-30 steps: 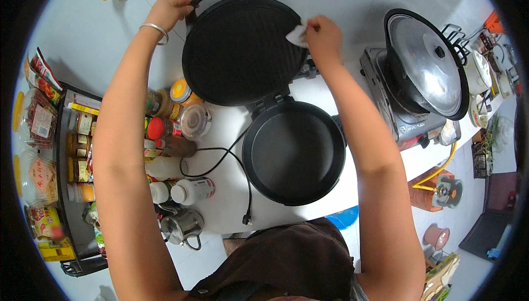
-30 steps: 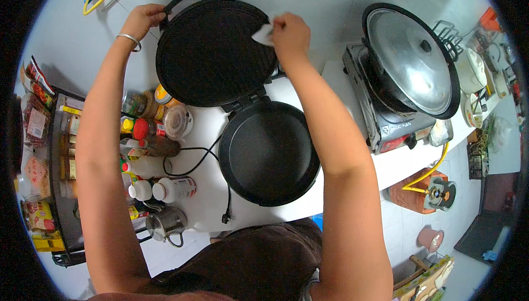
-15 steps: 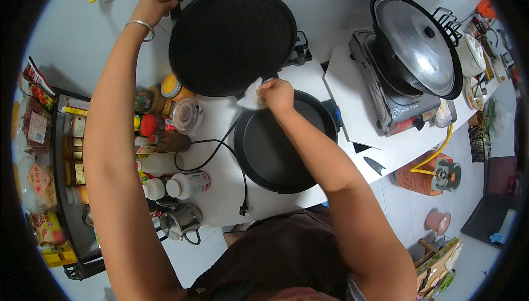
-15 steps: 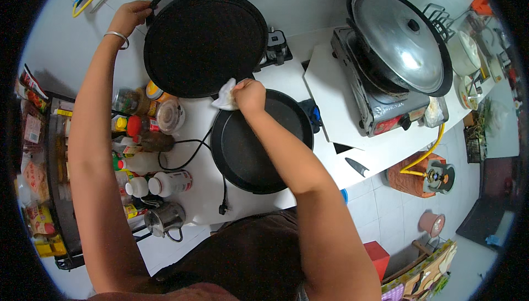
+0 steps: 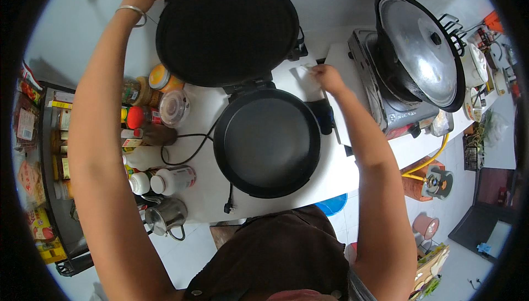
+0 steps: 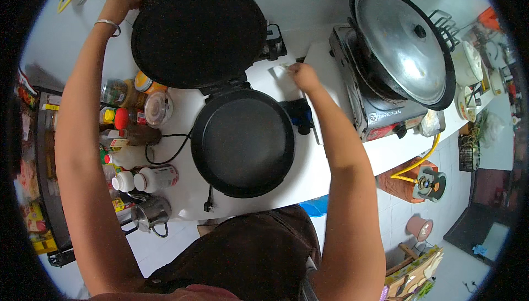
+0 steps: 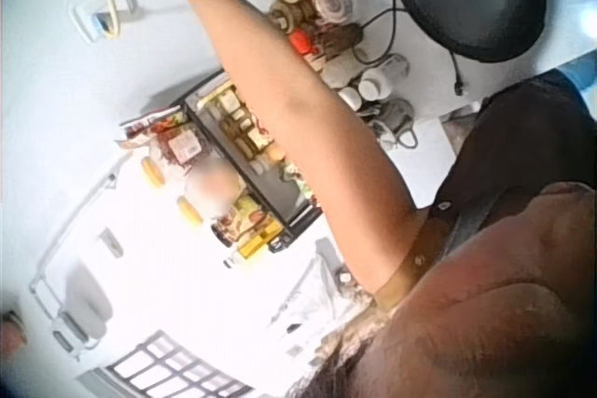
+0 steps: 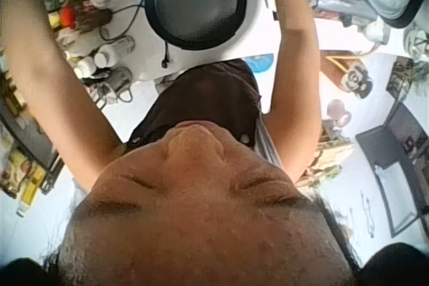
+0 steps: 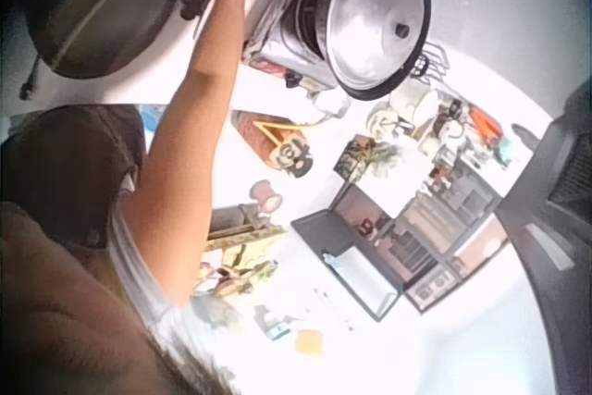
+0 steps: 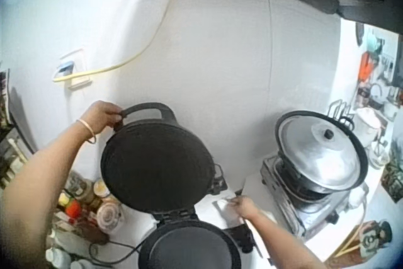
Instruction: The person wipes the inside and outside of an electric griddle with a cloth, then cleans the nearby countertop and the top of a gas tank.
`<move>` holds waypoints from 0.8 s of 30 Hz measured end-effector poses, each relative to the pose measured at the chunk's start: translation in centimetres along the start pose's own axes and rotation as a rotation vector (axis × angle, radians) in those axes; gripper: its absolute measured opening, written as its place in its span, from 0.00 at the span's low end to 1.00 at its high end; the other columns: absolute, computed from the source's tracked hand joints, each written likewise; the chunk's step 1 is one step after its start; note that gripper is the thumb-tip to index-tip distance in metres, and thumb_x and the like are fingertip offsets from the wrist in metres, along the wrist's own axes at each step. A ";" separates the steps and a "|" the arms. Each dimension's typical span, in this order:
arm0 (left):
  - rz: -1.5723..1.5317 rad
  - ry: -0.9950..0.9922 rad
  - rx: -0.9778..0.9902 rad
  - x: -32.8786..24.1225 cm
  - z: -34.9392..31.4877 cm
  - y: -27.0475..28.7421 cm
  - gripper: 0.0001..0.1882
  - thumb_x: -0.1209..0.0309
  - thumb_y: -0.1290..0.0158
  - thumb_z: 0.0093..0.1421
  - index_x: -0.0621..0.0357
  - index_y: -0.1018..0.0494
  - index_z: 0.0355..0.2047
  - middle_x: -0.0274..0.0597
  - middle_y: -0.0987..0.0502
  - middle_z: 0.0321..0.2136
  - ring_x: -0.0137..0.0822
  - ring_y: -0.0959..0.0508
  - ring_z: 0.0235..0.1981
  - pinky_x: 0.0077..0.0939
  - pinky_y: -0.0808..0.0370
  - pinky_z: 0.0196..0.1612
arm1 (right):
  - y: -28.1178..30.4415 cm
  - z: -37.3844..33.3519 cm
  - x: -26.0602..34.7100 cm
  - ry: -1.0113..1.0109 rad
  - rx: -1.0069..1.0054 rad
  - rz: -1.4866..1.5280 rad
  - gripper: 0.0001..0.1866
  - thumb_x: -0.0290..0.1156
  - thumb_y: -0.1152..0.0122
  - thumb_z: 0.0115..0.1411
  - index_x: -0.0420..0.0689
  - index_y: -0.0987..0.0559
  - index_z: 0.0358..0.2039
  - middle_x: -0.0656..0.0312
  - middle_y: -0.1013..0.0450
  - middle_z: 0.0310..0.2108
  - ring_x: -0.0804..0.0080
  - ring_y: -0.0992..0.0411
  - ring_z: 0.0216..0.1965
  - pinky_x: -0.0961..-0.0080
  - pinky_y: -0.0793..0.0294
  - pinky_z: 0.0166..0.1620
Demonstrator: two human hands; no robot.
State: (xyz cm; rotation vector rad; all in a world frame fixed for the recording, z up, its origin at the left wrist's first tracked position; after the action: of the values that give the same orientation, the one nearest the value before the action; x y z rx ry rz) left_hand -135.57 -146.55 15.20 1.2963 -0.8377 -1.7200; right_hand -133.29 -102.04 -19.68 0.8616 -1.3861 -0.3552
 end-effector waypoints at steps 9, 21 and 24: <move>0.080 0.013 -0.003 -1.6 -1.1 -0.1 0.19 0.65 0.49 0.65 0.54 0.27 0.55 0.31 0.22 0.33 0.25 0.29 0.30 0.20 0.31 0.36 | -10.5 1.5 3.9 0.443 0.462 0.197 0.12 0.21 0.43 0.50 0.42 0.17 0.36 0.54 0.23 0.41 0.57 0.27 0.44 0.69 0.30 0.51; 0.160 -0.124 -0.347 -5.5 -10.6 5.5 0.18 0.60 0.54 0.68 0.48 0.27 0.55 0.38 0.24 0.52 0.33 0.23 0.49 0.28 0.28 0.52 | 4.8 -14.7 3.8 0.089 0.704 0.362 0.09 0.19 0.45 0.55 0.44 0.17 0.29 0.64 0.21 0.32 0.73 0.26 0.36 0.73 0.29 0.49; 0.160 -0.170 -0.333 -8.1 -13.4 4.9 0.18 0.63 0.55 0.68 0.51 0.27 0.55 0.40 0.25 0.53 0.33 0.23 0.49 0.30 0.28 0.54 | 2.9 -23.1 0.8 -0.077 0.512 0.343 0.10 0.20 0.43 0.57 0.45 0.18 0.38 0.60 0.21 0.40 0.69 0.25 0.41 0.70 0.28 0.50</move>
State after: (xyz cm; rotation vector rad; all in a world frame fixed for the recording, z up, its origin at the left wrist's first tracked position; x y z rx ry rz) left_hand -120.39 -142.12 19.54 0.8487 -0.6925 -1.7682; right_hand -112.02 -93.31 -15.87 1.0039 -1.6962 0.2455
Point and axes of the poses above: each hand's wrist, its own z-axis towards the middle knuckle, its own y-axis out of the back of the hand, x = y × z, the point moved 6 cm from there along z, towards the middle knuckle
